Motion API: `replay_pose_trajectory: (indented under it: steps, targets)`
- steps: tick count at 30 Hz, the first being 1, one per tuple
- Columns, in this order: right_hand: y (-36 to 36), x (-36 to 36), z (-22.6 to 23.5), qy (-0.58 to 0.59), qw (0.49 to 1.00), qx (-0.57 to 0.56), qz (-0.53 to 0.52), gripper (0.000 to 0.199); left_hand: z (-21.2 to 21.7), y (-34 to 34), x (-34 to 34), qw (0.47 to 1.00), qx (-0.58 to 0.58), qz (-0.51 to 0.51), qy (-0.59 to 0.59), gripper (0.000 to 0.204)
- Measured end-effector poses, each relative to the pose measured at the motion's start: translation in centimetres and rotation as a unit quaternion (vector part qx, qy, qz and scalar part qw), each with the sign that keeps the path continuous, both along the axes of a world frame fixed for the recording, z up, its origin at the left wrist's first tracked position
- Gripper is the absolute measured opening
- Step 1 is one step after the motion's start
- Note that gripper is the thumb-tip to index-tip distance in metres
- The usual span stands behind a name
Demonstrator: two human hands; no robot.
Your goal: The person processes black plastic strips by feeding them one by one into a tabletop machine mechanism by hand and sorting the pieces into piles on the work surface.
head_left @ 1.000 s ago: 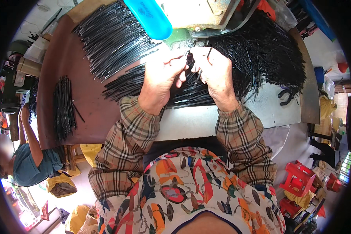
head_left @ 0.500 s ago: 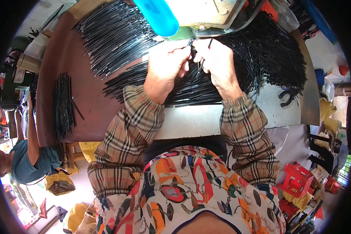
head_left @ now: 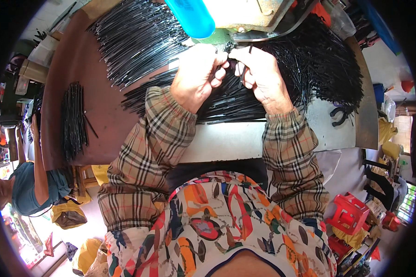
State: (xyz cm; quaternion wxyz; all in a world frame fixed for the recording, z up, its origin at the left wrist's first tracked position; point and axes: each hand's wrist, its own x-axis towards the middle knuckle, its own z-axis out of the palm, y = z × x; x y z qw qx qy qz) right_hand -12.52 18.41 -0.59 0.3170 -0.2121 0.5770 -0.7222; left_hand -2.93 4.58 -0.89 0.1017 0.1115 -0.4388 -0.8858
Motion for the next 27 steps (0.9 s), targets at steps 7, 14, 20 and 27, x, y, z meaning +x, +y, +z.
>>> replay_pose_trajectory:
  steps: [7, 14, 20, 27]
  targets:
    - [0.3, 0.1, -0.8, -0.015, 0.999, -0.046, 0.011, 0.019, 0.1, -0.1, -0.1, 1.000, 0.001, 0.006, 0.000, 0.010]
    - [-0.2, 0.3, -1.3, 0.045, 0.996, -0.073, 0.002, 0.014, 0.1, -0.6, 1.0, 0.982, -0.112, -0.021, 0.150, 0.015]
    - [0.0, 0.2, -1.4, -0.025, 0.994, -0.102, -0.018, 0.016, 2.1, -1.9, 4.8, 0.957, -0.254, 0.020, -0.137, 0.015]
    - [1.5, -0.7, -1.7, -0.062, 0.994, -0.093, 0.017, 0.017, 1.8, -2.2, 3.5, 0.937, -0.345, 0.008, -0.055, 0.013]
